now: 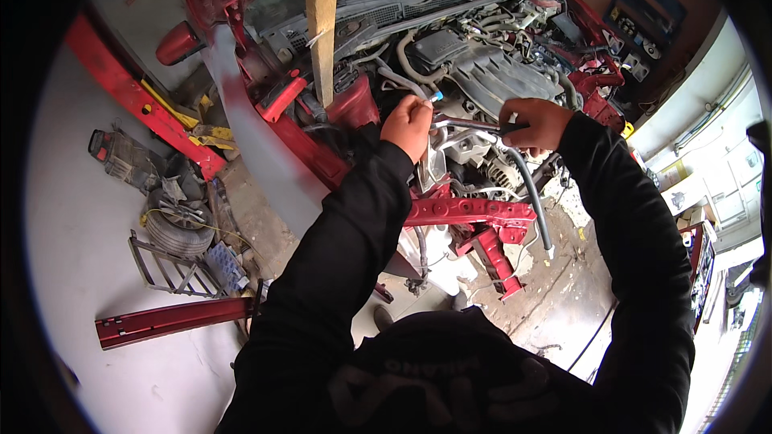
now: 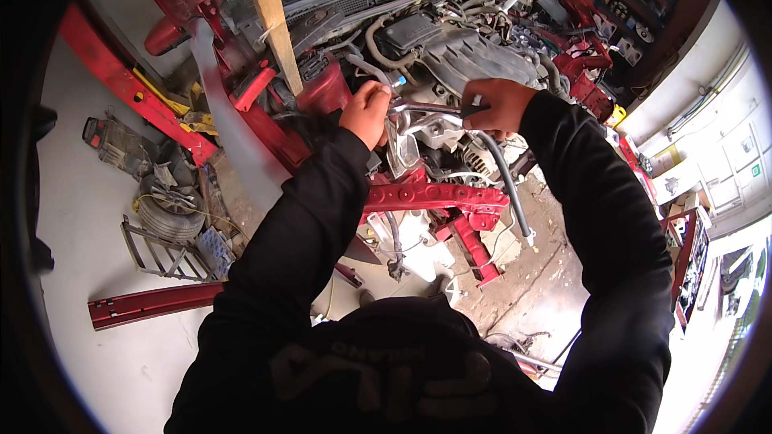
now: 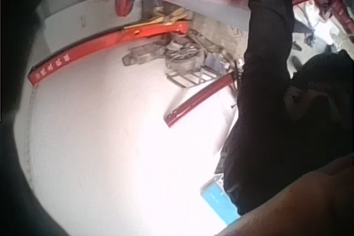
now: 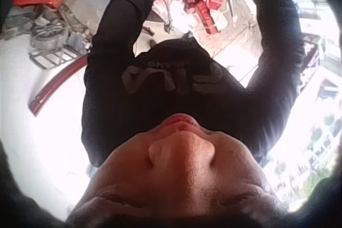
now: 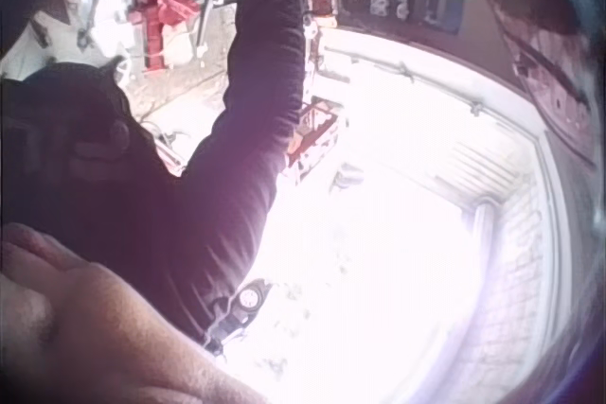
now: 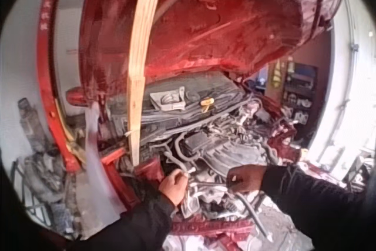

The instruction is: The person works on a car engine with the hood open, using a ratchet and socket to tighten bolts on the engine block. They reach into the engine bay, adjust components, and retrieve tools from a nearby toolbox.

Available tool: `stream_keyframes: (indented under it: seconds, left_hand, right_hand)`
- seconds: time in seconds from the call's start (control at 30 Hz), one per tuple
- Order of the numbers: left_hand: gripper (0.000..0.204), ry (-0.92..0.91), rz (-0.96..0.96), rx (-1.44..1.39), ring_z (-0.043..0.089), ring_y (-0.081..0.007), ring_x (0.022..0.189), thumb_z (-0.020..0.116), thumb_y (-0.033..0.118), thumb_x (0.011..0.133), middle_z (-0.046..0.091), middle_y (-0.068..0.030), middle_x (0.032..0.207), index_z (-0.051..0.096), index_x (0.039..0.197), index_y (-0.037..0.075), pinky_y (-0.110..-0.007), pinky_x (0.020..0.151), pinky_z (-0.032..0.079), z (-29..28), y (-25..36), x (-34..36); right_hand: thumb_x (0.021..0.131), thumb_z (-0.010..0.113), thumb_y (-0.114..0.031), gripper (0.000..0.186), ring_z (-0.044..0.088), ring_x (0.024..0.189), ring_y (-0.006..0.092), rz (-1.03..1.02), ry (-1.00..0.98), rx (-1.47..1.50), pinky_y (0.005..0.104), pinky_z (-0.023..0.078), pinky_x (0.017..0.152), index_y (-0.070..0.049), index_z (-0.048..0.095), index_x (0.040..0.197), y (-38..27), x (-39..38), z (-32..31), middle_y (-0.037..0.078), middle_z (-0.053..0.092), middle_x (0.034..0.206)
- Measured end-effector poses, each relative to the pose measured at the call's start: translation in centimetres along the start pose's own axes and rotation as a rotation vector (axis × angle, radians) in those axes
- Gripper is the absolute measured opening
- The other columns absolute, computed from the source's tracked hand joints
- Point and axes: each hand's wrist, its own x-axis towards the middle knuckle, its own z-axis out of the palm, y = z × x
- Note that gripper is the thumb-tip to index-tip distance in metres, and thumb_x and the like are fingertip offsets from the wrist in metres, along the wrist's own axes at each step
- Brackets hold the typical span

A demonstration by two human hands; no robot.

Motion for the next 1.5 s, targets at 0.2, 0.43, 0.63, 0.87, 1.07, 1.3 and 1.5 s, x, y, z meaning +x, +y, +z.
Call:
stream_keyframes:
  seconds: [0.2, 0.43, 0.63, 0.87, 1.07, 1.3, 1.5]
  left_hand:
    - [0.028, 0.209, 0.77, 0.911, 0.071, -0.043, 0.085, 0.074, 0.029, 0.103, 0.074, -0.0142, 0.082, 0.068, 0.087, 0.006, -0.056, 0.075, 0.056, 2.9, 3.5, -1.6]
    - [0.027, -0.128, 1.031, 0.741, 0.066, -0.0386, 0.071, 0.073, 0.03, 0.098, 0.069, -0.0109, 0.077, 0.069, 0.082, 0.009, -0.05, 0.068, 0.055, 1.3, 3.9, 0.6]
    - [0.02, -0.478, 1.137, 0.621, 0.061, -0.0367, 0.069, 0.069, 0.023, 0.088, 0.061, -0.0107, 0.073, 0.062, 0.076, 0.01, -0.048, 0.066, 0.052, -0.8, 4.3, 2.5]
    - [0.022, -0.446, 1.124, 0.727, 0.063, -0.0366, 0.073, 0.071, 0.027, 0.094, 0.064, -0.0107, 0.077, 0.065, 0.081, 0.01, -0.049, 0.07, 0.055, -0.1, 4.4, 0.7]
    - [0.028, 0.164, 0.666, 1.148, 0.072, -0.0392, 0.088, 0.071, 0.033, 0.105, 0.074, -0.0158, 0.089, 0.068, 0.096, 0.006, -0.052, 0.082, 0.059, 4.2, 4.0, -1.7]
    - [0.022, 0.187, 0.208, 1.335, 0.084, -0.0376, 0.094, 0.062, 0.017, 0.098, 0.083, -0.0199, 0.106, 0.078, 0.104, 0.004, -0.049, 0.081, 0.067, 5.8, 5.6, 0.5]
    - [0.026, 0.09, 0.276, 1.259, 0.083, -0.04, 0.093, 0.064, 0.022, 0.094, 0.084, -0.0207, 0.102, 0.083, 0.093, 0.005, -0.052, 0.082, 0.067, 6.1, 5.1, 1.7]
  right_hand:
    - [0.105, 0.076, -0.028, 0.033, 0.066, 0.05, 0.0219, -0.117, -0.526, 0.342, 0.0371, 0.055, 0.047, 0.004, 0.067, 0.102, 2.2, 1.8, -1.5, 0.012, 0.067, 0.067]
    - [0.095, 0.078, -0.018, 0.023, 0.063, 0.051, 0.0197, -0.026, -0.481, 0.912, 0.034, 0.05, 0.047, 0.0, 0.066, 0.103, 1.0, -3.0, 5.2, 0.009, 0.066, 0.075]
    - [0.1, 0.072, -0.015, 0.014, 0.061, 0.056, 0.0152, 0.048, -0.067, 1.301, 0.0308, 0.048, 0.053, -0.002, 0.065, 0.099, -5.6, -7.9, 13.8, 0.005, 0.063, 0.076]
    - [0.098, 0.075, -0.02, 0.02, 0.067, 0.063, 0.0179, -0.005, -0.119, 0.809, 0.0359, 0.054, 0.06, -0.002, 0.066, 0.102, -3.4, -8.8, 13.5, 0.006, 0.066, 0.077]
    - [0.098, 0.078, -0.032, 0.027, 0.072, 0.117, 0.034, -0.18, 0.495, -0.761, 0.057, 0.059, 0.095, -0.017, 0.077, 0.122, -0.9, 0.0, 1.5, 0.014, 0.075, 0.126]
    - [0.094, 0.078, -0.032, 0.035, 0.067, 0.135, 0.0335, -0.269, 0.533, -0.859, 0.0555, 0.05, 0.117, -0.018, 0.077, 0.126, 0.1, 10.0, 0.1, 0.009, 0.075, 0.131]
    - [0.088, 0.079, -0.038, 0.029, 0.079, 0.108, 0.0372, -0.17, 0.421, -0.699, 0.0502, 0.063, 0.094, -0.015, 0.082, 0.106, 0.6, 8.7, -0.8, 0.014, 0.082, 0.107]
